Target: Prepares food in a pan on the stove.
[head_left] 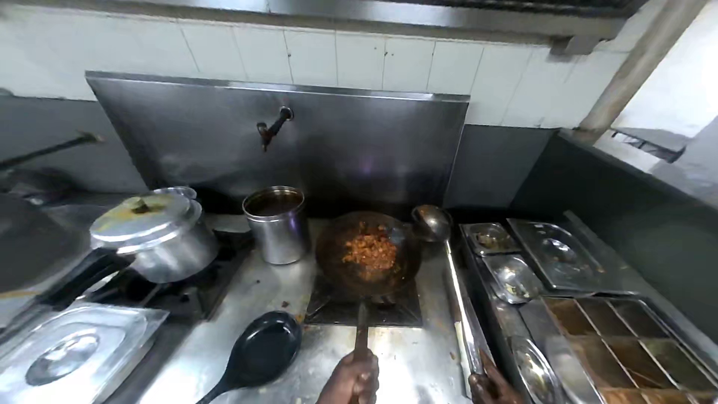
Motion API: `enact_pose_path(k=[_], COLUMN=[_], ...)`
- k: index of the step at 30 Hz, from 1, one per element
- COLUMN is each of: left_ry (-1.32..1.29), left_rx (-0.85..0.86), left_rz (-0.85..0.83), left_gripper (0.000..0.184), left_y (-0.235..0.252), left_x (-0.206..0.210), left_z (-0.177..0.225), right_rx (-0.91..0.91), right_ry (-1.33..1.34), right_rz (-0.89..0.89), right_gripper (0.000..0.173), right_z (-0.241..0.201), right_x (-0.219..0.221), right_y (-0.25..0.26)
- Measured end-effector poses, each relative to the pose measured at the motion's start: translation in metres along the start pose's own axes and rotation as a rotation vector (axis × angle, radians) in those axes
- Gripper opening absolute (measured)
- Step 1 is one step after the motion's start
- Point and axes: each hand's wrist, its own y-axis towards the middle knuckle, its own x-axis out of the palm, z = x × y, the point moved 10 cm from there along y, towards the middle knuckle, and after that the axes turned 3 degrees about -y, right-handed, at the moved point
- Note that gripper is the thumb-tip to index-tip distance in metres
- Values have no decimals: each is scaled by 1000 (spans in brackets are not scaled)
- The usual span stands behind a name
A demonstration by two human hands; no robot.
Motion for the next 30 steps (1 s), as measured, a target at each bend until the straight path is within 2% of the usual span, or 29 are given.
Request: enact_pose_path(k=[4, 11, 16, 19, 22, 24, 26, 28, 30], left_ry=[-118, -140, -63, -24, 13, 55, 71, 89, 102], left_rx=[-32, -71, -72, -84, -94, -110, -120, -127, -139], left_rz=[-7, 27, 110, 90, 82, 98, 104, 97, 104], left_gripper=[13, 10, 3, 4, 4, 2, 2, 3, 2], left_y=[21, 49, 73, 79, 80, 79, 78, 78, 77], left_x=[-20, -54, -77, -88, -96, -103, -110, -114, -119], left_z=[-4, -9, 0, -2, 0, 4, 9, 13, 13], right_rx=[58, 187, 318, 396, 430, 389, 244, 88, 78], right_ry=[-19, -50, -13, 44, 71, -66, -414, -913, -1275], right_rz=[-54, -217, -241, -207, -325, -477, -561, -520, -407], right_gripper=[67, 65, 59, 47, 45, 51, 58, 59, 57], right_z=[2, 11, 13, 8, 6, 2, -7, -18, -17], right_x=[17, 56, 99, 139, 177, 184, 168, 138, 114], right_y=[3, 20, 72, 113, 141, 142, 141, 150, 159])
